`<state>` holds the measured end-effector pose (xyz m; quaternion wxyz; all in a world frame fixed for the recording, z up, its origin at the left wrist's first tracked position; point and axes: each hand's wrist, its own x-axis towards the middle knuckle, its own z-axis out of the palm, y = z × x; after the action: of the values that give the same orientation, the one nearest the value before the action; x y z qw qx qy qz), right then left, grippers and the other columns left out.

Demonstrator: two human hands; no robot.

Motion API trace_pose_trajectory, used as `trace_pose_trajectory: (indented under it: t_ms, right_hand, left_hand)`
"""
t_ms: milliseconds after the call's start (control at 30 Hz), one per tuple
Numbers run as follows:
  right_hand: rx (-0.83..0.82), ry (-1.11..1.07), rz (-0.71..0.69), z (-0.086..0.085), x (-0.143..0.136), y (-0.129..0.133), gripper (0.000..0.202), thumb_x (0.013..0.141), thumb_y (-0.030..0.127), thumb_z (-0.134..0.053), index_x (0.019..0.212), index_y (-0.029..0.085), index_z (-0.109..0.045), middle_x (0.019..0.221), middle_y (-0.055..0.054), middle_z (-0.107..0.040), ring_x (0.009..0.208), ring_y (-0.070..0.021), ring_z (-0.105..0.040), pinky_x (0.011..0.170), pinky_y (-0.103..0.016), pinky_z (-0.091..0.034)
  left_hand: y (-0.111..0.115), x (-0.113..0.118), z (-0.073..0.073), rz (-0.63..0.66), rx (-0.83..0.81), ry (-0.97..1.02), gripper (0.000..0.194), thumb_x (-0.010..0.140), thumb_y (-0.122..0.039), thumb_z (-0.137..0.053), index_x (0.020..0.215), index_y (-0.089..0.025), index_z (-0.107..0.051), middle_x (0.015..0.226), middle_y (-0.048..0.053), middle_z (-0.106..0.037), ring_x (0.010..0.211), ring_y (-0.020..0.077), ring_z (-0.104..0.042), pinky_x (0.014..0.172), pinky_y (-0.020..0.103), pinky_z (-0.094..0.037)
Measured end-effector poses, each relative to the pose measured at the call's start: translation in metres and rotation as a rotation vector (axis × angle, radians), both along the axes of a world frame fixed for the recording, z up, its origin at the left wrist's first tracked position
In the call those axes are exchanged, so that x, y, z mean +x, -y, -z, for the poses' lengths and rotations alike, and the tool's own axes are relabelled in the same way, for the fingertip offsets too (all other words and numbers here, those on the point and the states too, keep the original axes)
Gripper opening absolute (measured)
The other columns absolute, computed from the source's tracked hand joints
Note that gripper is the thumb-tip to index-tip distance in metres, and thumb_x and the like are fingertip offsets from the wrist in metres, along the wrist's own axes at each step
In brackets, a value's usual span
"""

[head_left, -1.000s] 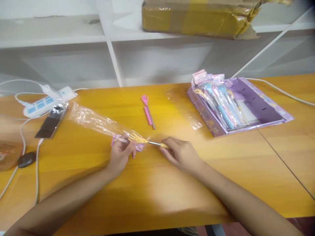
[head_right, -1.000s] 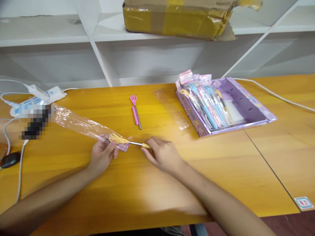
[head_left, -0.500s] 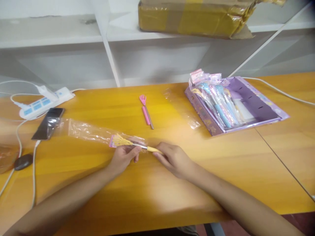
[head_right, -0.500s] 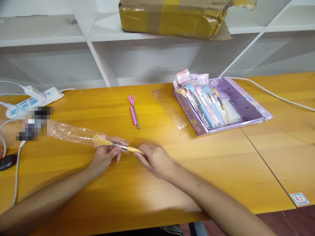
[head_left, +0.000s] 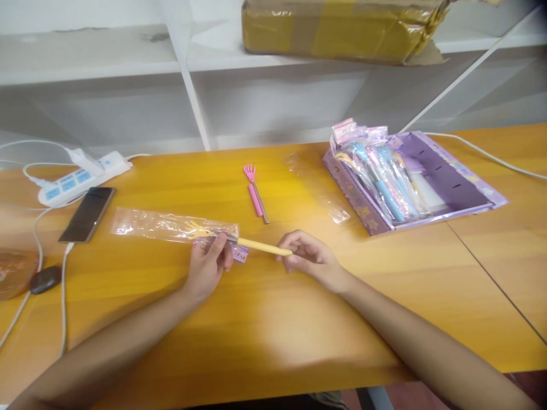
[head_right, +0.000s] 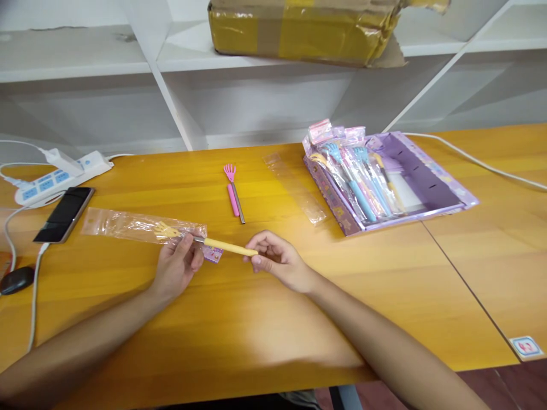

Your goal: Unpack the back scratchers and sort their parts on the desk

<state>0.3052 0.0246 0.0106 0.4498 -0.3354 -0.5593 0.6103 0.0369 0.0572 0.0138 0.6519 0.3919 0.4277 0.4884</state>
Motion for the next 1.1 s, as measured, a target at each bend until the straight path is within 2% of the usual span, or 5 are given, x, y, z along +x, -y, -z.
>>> trace_pose_trajectory:
  t_ms: [333, 433, 567, 733, 1100]
  right_hand:
    - [-0.128, -0.052, -0.151, 0.011, -0.007, -0.002, 0.034, 0.087, 0.041, -0.094, 0.096, 0.018, -0.071, 0.097, -0.007, -0.082, 0.086, -0.0170, -0.078, 0.080, -0.035, -0.065]
    - [-0.112, -0.028, -0.159, 0.015, -0.014, 0.000, 0.038, 0.081, 0.042, -0.098, 0.087, 0.019, -0.069, 0.095, -0.005, -0.080, 0.091, -0.0192, -0.077, 0.086, -0.038, -0.063]
    - [-0.112, 0.066, -0.096, 0.015, -0.021, 0.003, 0.047, 0.074, 0.046, -0.101, 0.086, 0.020, -0.065, 0.082, 0.000, -0.072, 0.069, -0.0135, -0.065, 0.064, -0.027, -0.054]
    - [-0.052, 0.191, -0.016, 0.011, -0.031, 0.010, 0.047, 0.080, 0.053, -0.095, 0.088, 0.021, -0.061, 0.074, 0.004, -0.062, 0.063, -0.0117, -0.053, 0.057, -0.024, -0.043]
    - [0.430, 0.218, 0.086, 0.011, -0.032, 0.014, 0.029, 0.100, 0.035, -0.081, 0.107, 0.025, -0.054, 0.087, 0.003, -0.058, 0.070, -0.0126, -0.055, 0.062, -0.025, -0.047]
  left_hand:
    - [0.009, -0.001, -0.003, 0.273, 0.150, -0.121, 0.038, 0.091, -0.054, -0.084, 0.096, -0.018, -0.077, 0.086, 0.005, -0.076, 0.046, 0.0082, -0.056, 0.048, 0.025, -0.046]
    - [0.011, -0.002, -0.004, 0.397, 0.151, -0.199, 0.033, 0.091, -0.051, -0.084, 0.092, -0.018, -0.079, 0.075, 0.004, -0.071, 0.049, 0.0110, -0.059, 0.049, 0.025, -0.047]
    - [0.015, -0.003, 0.001, 0.568, 0.168, -0.301, 0.024, 0.094, -0.043, -0.081, 0.094, -0.020, -0.082, 0.074, 0.005, -0.073, 0.063, 0.0164, -0.066, 0.058, 0.026, -0.052]
    - [0.016, -0.003, 0.000, 0.669, 0.223, -0.332, 0.017, 0.097, -0.038, -0.077, 0.098, -0.022, -0.083, 0.091, 0.008, -0.080, 0.085, 0.0224, -0.075, 0.078, 0.031, -0.060]
    - [0.012, -0.006, 0.000, 0.622, 0.150, -0.306, 0.034, 0.102, -0.050, -0.070, 0.095, -0.017, -0.075, 0.075, 0.003, -0.069, 0.066, 0.0147, -0.062, 0.063, 0.025, -0.051]
